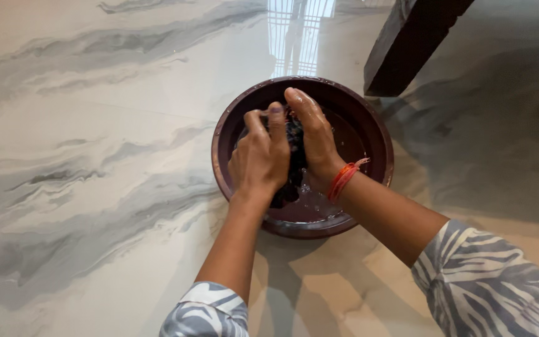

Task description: The person washes a dark patterned cloth by hand on a marble floor. They rub and press the cloth against the floor, then dip it into a brown basin of water to rinse and wring it out before returning it to the floor to continue scrubbing.

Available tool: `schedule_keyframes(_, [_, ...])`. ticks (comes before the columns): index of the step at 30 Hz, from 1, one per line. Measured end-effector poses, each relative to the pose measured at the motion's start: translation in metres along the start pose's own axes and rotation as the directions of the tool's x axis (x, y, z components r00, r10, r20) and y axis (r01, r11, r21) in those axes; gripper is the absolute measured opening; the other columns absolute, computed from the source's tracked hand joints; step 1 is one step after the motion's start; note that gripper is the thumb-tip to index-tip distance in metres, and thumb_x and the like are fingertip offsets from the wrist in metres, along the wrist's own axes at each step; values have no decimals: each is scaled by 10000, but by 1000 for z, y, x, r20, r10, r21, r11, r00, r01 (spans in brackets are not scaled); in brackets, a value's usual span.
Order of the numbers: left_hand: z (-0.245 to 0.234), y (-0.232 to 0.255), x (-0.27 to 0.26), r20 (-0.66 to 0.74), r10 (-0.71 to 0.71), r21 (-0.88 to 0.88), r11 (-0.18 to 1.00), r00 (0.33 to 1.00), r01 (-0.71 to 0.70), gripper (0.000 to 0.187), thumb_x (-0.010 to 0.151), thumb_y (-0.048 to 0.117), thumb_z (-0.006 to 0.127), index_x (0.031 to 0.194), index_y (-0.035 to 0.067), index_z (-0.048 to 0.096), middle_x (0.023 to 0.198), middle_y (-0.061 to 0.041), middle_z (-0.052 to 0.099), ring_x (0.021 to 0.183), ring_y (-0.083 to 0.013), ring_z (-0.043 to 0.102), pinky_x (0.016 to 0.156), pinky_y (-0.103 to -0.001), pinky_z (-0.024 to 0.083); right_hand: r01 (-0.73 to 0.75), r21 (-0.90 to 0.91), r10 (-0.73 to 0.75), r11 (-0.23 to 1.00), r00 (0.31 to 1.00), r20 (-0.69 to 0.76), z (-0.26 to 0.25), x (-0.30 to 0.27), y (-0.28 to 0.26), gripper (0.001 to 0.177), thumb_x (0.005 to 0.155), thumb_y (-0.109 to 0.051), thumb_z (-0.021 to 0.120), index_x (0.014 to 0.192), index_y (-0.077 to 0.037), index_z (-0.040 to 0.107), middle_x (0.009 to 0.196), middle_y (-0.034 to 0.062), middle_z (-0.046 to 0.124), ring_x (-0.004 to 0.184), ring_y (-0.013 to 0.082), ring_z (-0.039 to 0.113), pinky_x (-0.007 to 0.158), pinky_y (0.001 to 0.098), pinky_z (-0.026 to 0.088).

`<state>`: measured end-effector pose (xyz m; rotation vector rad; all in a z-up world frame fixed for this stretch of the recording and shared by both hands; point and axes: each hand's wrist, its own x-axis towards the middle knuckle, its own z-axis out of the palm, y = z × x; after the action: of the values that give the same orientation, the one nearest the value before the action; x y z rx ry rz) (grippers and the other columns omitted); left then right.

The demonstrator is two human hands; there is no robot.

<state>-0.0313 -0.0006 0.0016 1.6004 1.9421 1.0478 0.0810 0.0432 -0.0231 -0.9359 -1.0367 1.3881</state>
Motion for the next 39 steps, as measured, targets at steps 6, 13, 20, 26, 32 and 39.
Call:
schedule_keyframes(6, [-1, 14, -4, 224, -64, 173, 985, 972, 25, 1210, 695, 891, 42, 1631, 149, 232, 757, -244, 740, 847, -428, 763, 737, -551, 572, -183, -107, 179, 977, 983, -46, -4, 1, 3, 540, 925, -456, 699, 1242, -21, 655, 1074, 72, 654, 938, 159, 638, 803, 338, 536])
schedule_keyframes(13, [6, 10, -6, 146, -50, 87, 995, 988, 37, 781, 948, 697, 158, 1502, 247, 474, 975, -257, 742, 1032, -493, 668, 899, -570, 512, -187, -167, 170, 968, 979, -110, -5, 9, 9, 364, 941, -398, 631, 979, -41, 694, 874, 58, 687, 755, 137, 624, 669, 333, 531])
schedule_keyframes(20, [4, 19, -6, 156, -87, 108, 992, 984, 70, 517, 1010, 473, 304, 1241, 176, 657, 1007, -230, 754, 1028, -463, 689, 913, -551, 520, -214, -154, 190, 965, 969, -157, -5, 8, 4, 298, 913, -251, 577, 890, 16, 708, 810, 93, 691, 714, 183, 622, 662, 380, 513])
schedule_keyframes(26, [7, 17, -3, 147, -74, 139, 989, 986, 53, 506, 1012, 441, 337, 1178, 120, 691, 1026, -254, 737, 1015, -470, 690, 900, -552, 521, -238, -241, 185, 941, 958, -221, -7, 13, 3, 332, 877, -258, 557, 877, 31, 721, 788, 143, 722, 694, 234, 660, 659, 397, 528])
schedule_keyframes(32, [7, 13, -7, -1, -99, 23, 995, 995, 99, 638, 966, 571, 381, 1322, 90, 601, 1045, -266, 740, 1026, -450, 703, 893, -520, 540, -92, -217, 51, 972, 981, -187, -2, 14, 1, 354, 887, -275, 568, 885, 38, 734, 812, 128, 742, 705, 202, 653, 685, 370, 525])
schedule_keyframes(39, [13, -29, -1, -182, -160, -258, 960, 970, 110, 810, 885, 769, 398, 1282, 135, 708, 1148, -161, 748, 1092, -302, 712, 938, -449, 548, 19, -50, -29, 999, 978, -207, 6, 21, -28, 306, 891, -282, 568, 842, -14, 706, 752, 99, 721, 617, 185, 649, 625, 346, 549])
